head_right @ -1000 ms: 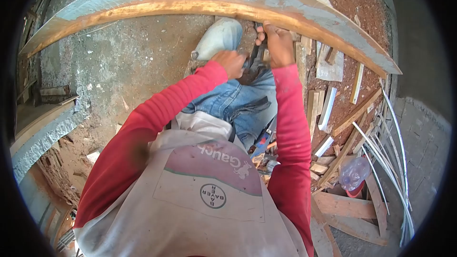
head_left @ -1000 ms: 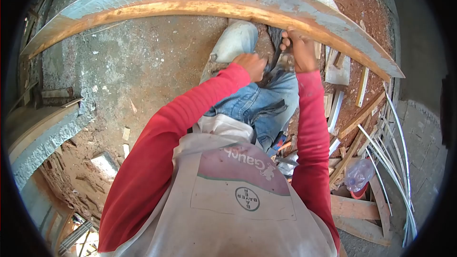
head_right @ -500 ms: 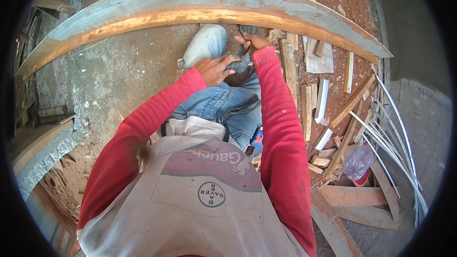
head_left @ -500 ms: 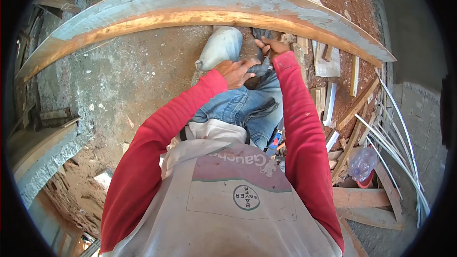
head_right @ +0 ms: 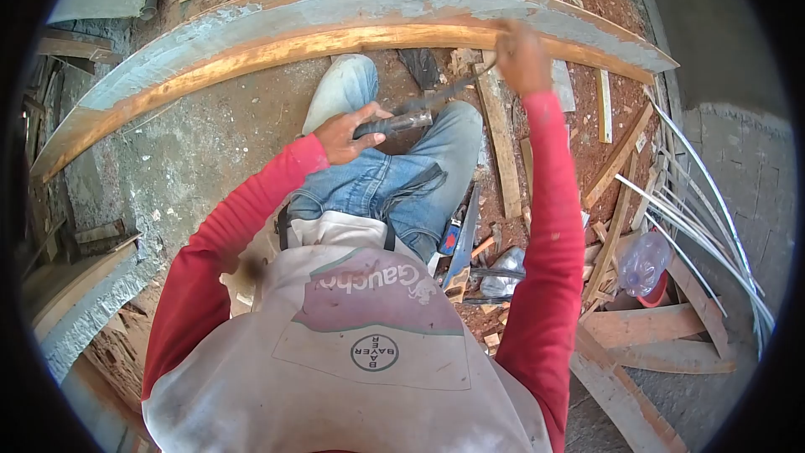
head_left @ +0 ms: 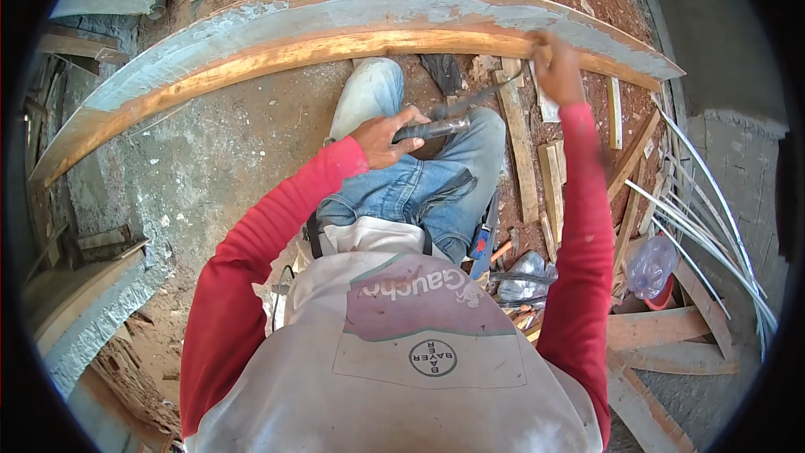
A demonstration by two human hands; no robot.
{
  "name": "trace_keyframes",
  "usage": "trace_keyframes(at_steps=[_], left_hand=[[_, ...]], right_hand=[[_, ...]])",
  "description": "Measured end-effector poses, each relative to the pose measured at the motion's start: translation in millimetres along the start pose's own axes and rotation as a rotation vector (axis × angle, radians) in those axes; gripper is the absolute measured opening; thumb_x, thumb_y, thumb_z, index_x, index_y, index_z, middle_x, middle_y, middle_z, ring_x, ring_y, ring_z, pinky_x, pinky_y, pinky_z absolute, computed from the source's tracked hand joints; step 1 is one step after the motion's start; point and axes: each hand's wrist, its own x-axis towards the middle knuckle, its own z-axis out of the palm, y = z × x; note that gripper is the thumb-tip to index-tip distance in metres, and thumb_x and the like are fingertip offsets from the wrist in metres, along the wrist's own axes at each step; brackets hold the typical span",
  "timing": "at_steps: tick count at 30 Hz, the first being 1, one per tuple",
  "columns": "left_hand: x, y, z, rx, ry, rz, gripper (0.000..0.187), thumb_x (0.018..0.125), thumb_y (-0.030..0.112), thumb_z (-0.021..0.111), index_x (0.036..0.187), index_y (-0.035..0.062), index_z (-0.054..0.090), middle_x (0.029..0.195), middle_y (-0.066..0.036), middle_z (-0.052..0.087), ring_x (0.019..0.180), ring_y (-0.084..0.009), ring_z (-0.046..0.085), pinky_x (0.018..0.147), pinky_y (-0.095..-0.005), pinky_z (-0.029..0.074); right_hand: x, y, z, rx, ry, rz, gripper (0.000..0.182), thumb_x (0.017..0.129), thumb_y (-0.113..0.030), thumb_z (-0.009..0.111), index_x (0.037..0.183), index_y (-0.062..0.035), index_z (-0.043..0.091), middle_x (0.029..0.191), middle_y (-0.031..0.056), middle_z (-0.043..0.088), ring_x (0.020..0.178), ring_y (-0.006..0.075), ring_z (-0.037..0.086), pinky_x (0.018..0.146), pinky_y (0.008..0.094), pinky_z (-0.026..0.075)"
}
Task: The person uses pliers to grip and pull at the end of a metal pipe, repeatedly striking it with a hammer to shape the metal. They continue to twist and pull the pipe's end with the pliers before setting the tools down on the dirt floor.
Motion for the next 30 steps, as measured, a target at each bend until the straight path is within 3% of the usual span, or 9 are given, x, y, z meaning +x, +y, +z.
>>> trace_keyframes(at_steps=[2, 7, 9, 10, 11, 15, 17, 23, 30], left_hand=[[-3.5, -6.4, 0.4, -0.255, 0.155, 0.31, 0.042, 0.099, 0.03, 0.059, 0.134, 0.0101, 0.048, 0.095, -0.008, 0.065, 0.083, -0.0213, 0.065, 0.069, -0.0403, 0.048], [-14.1, 16.0, -32.7, -0.48, -0.143, 0.009, 0.045, 0.099, 0.036, 0.061, 0.133, 0.0093, 0.05, 0.085, 0.001, 0.055, 0.071, -0.0074, 0.049, 0.061, -0.0263, 0.042], [-12.9, 14.7, -40.0, -0.465, -0.161, 0.036, 0.046, 0.098, 0.037, 0.061, 0.133, 0.0091, 0.05, 0.083, 0.002, 0.053, 0.068, -0.0059, 0.045, 0.06, -0.0229, 0.04], [-14.1, 14.7, -45.7, -0.469, -0.174, -0.007, 0.046, 0.098, 0.038, 0.061, 0.132, 0.0093, 0.05, 0.085, 0.001, 0.053, 0.068, -0.006, 0.046, 0.059, -0.0226, 0.039], [-14.1, 15.3, -51.4, -0.472, -0.184, -0.047, 0.046, 0.098, 0.038, 0.061, 0.132, 0.0095, 0.05, 0.087, 0.001, 0.054, 0.068, -0.0061, 0.046, 0.059, -0.0224, 0.039], [-11.5, -10.5, -39.3, -0.21, -0.023, 0.097, 0.045, 0.094, 0.029, 0.066, 0.13, 0.0076, 0.05, 0.089, -0.005, 0.062, 0.076, -0.0192, 0.062, 0.072, -0.0347, 0.049], [-8.1, -16.0, -28.0, -0.085, 0.041, 0.164, 0.045, 0.093, 0.025, 0.068, 0.13, 0.0069, 0.05, 0.09, -0.007, 0.066, 0.079, -0.0236, 0.067, 0.077, -0.039, 0.052], [15.8, 2.4, -1.0, 0.162, 0.13, -0.204, 0.04, 0.085, 0.025, 0.07, 0.119, 0.0066, 0.06, 0.086, -0.02, 0.069, 0.082, -0.0383, 0.069, 0.076, -0.0435, 0.053], [28.3, 6.2, 12.6, 0.221, 0.166, -0.342, 0.04, 0.078, 0.025, 0.07, 0.116, 0.0119, 0.066, 0.088, -0.021, 0.071, 0.085, -0.0425, 0.067, 0.077, -0.0497, 0.053]], right_hand=[[-53.6, -37.6, 22.2, 0.328, -0.264, -0.087, 0.034, 0.086, -0.008, 0.064, 0.12, -0.0075, 0.061, 0.129, 0.0151, 0.061, 0.127, 0.031, 0.053, 0.109, 0.039, 0.039], [-117.4, -128.3, 85.8, 0.762, -0.203, -0.023, 0.033, 0.089, -0.019, 0.071, 0.118, -0.0057, 0.064, 0.125, 0.0159, 0.064, 0.121, 0.0253, 0.058, 0.104, 0.0361, 0.043], [-116.3, -126.8, 100.4, 0.803, -0.461, 0.126, 0.027, 0.093, -0.024, 0.068, 0.108, -0.0019, 0.068, 0.106, 0.0156, 0.071, 0.099, 0.0224, 0.066, 0.088, 0.0347, 0.05], [-115.9, -122.7, 110.3, 0.794, -0.5, 0.184, 0.027, 0.096, -0.026, 0.064, 0.098, 0.0005, 0.069, 0.084, 0.0122, 0.071, 0.075, 0.0175, 0.064, 0.071, 0.0339, 0.05], [-119.2, -119.0, 113.5, 0.8, -0.486, 0.184, 0.027, 0.096, -0.026, 0.064, 0.098, 0.0005, 0.069, 0.084, 0.0122, 0.071, 0.075, 0.0175, 0.064, 0.071, 0.0339, 0.05], [-115.3, -117.2, 117.6, 0.769, -0.503, 0.093, 0.031, 0.098, -0.027, 0.06, 0.087, 0.0009, 0.066, 0.072, 0.01, 0.062, 0.063, 0.016, 0.056, 0.062, 0.0339, 0.046], [-115.9, -114.8, 119.7, 0.649, -0.488, 0.194, 0.031, 0.098, -0.026, 0.059, 0.083, 0.0002, 0.065, 0.071, 0.0152, 0.063, 0.062, 0.0247, 0.062, 0.062, 0.037, 0.048], [-129.0, -120.7, 104.5, 0.372, -0.428, 0.236, 0.029, 0.098, -0.026, 0.058, 0.082, -0.0026, 0.065, 0.071, 0.0165, 0.066, 0.076, 0.0382, 0.066, 0.065, 0.0457, 0.049], [-185.4, -142.0, 69.8, 0.22, -0.252, 0.074, 0.026, 0.098, -0.024, 0.058, 0.08, -0.0067, 0.062, 0.058, 0.0094, 0.061, 0.059, 0.033, 0.062, 0.06, 0.0386, 0.047]])
